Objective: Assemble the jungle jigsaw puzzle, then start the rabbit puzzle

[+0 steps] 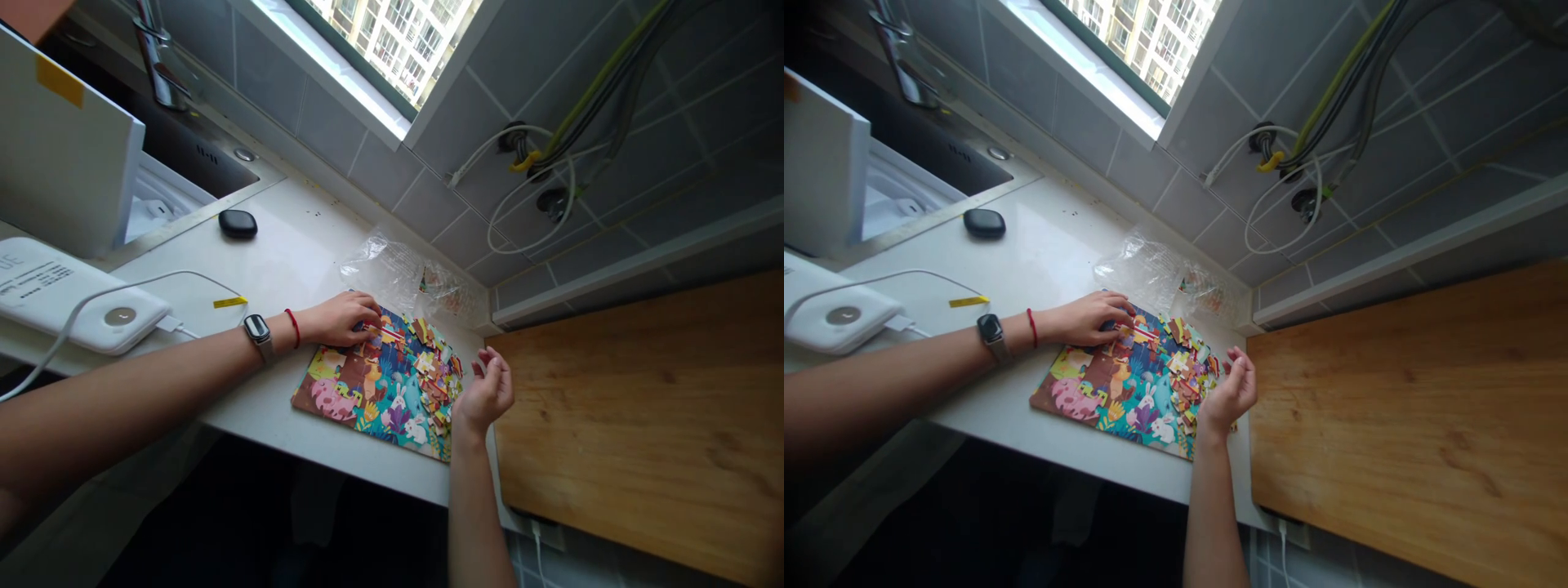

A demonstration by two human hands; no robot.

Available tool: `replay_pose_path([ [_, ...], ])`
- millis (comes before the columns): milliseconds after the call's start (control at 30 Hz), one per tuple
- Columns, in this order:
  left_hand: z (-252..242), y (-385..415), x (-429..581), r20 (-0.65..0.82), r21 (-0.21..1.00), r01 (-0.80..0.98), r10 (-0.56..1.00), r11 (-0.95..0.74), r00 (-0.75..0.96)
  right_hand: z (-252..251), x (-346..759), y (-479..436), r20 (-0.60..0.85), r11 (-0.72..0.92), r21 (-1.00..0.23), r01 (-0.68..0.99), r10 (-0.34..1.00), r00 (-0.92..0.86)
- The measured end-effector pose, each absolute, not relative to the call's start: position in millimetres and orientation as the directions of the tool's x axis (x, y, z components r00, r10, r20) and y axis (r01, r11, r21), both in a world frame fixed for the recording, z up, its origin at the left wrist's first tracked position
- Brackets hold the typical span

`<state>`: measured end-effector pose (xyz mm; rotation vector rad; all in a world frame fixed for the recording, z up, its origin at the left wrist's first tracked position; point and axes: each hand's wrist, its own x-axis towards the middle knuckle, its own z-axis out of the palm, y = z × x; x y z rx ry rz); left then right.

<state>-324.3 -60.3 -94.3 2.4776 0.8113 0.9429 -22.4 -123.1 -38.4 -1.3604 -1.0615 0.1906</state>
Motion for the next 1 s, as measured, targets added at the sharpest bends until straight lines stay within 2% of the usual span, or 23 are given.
replay_pose_path([
  [67,-95,-59,-324,0.489,0.515,0.376,0.624,-0.77,0.61,-30,-13,-141,0.531,0.259,-0.809,0.529,0.709,0.465],
  [167,-94,-59,-325,0.501,0.509,0.36,0.61,-0.782,0.614,-19,1,-167,0.512,0.228,-0.669,0.708,0.831,0.216],
  [267,-93,-58,-326,0.51,0.508,0.341,0.595,-0.791,0.621,-13,17,-186,0.323,0.196,-0.493,0.848,0.946,-0.03],
  [367,-93,-57,-326,0.515,0.514,0.34,0.6,-0.788,0.612,-11,27,-193,0.082,0.171,-0.37,0.913,0.985,-0.151],
  [433,-93,-57,-326,0.511,0.518,0.341,0.604,-0.784,0.611,-11,29,-192,0.003,0.157,-0.327,0.932,0.986,-0.165],
  [733,-93,-57,-326,0.494,0.529,0.348,0.614,-0.774,0.615,-21,14,-164,-0.09,0.15,-0.224,0.963,0.981,-0.174],
  [867,-94,-57,-325,0.483,0.522,0.367,0.622,-0.77,0.617,-26,21,-159,-0.075,0.137,-0.233,0.963,0.985,-0.158],
  [1000,-95,-57,-326,0.495,0.53,0.345,0.613,-0.775,0.616,-27,34,-162,0.027,0.1,-0.234,0.967,0.995,-0.096],
])
